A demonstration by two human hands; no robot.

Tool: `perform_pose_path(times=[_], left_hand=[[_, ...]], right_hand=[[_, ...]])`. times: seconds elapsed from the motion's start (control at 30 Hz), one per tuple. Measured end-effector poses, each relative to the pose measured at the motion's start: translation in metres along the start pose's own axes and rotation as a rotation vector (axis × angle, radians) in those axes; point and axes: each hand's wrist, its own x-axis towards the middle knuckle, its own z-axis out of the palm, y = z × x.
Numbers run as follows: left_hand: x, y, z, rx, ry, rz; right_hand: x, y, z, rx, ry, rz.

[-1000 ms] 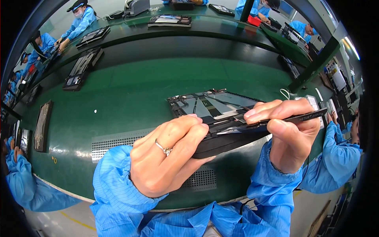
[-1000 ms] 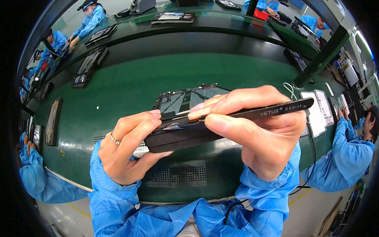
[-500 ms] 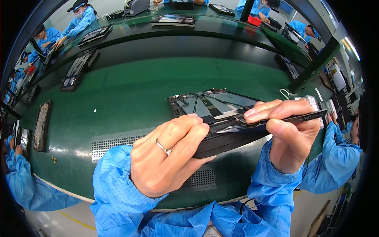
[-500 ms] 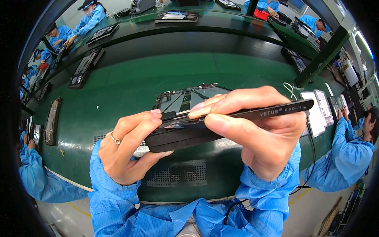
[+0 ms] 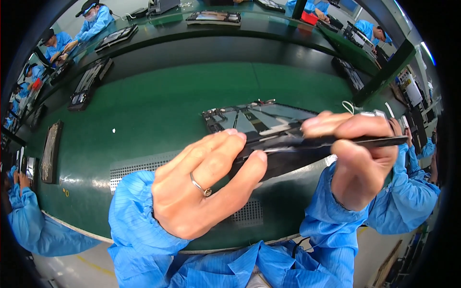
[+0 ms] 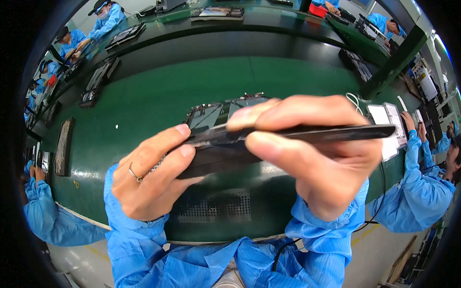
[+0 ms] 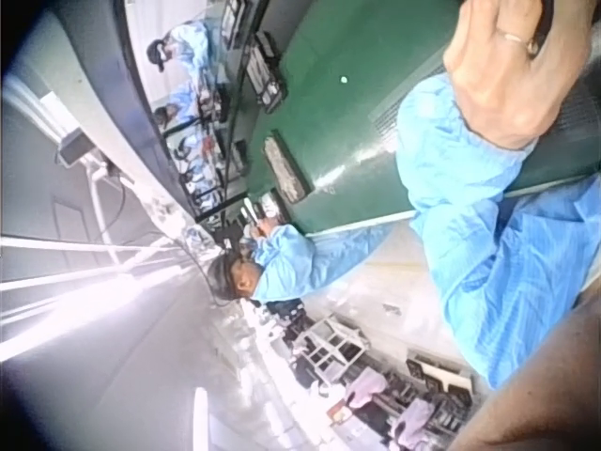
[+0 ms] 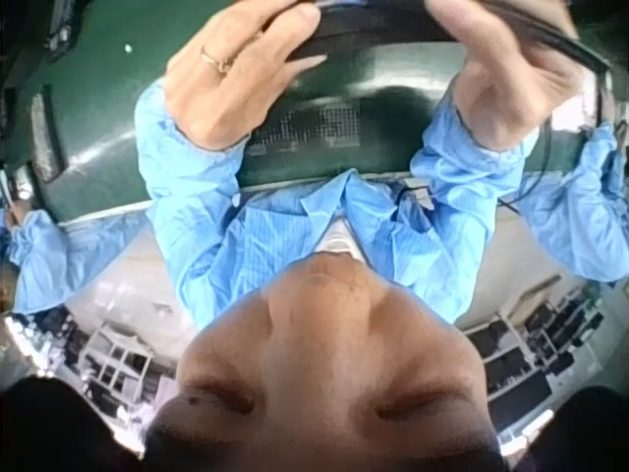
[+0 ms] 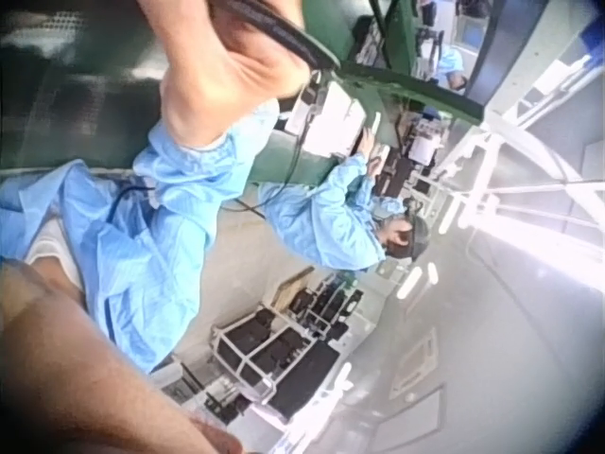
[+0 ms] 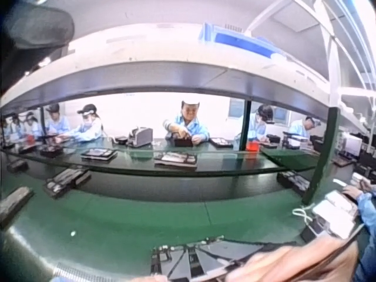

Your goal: The person assembles or repairs circuitry within a laptop frame on a conveyor belt using tweezers.

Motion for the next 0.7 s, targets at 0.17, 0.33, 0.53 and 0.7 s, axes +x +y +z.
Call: perform_pose_path(times=[0.17, 0.33, 0.53, 0.7], left_hand=[[0.026, 0.013, 0.011, 0.016, 0.032, 0.175], [0.063, 0.021, 0.027, -0.071, -0.387, -0.069], [0.015, -0.073, 0.071, 0.18, -0.448, -0.184], [0.021, -0.065, 0.092, 0.031, -0.29, -0.049]], right_hand=[[-0.015, 0.012, 0.001, -0.347, 0.033, -0.343], [-0.005, 0.03, -0.035, -0.929, 0.254, -0.527], [-0.003, 0.058, -0.106, -0.433, 0.672, -0.181], [-0.013, 0.079, -0.158, -0.214, 0.752, -0.083]])
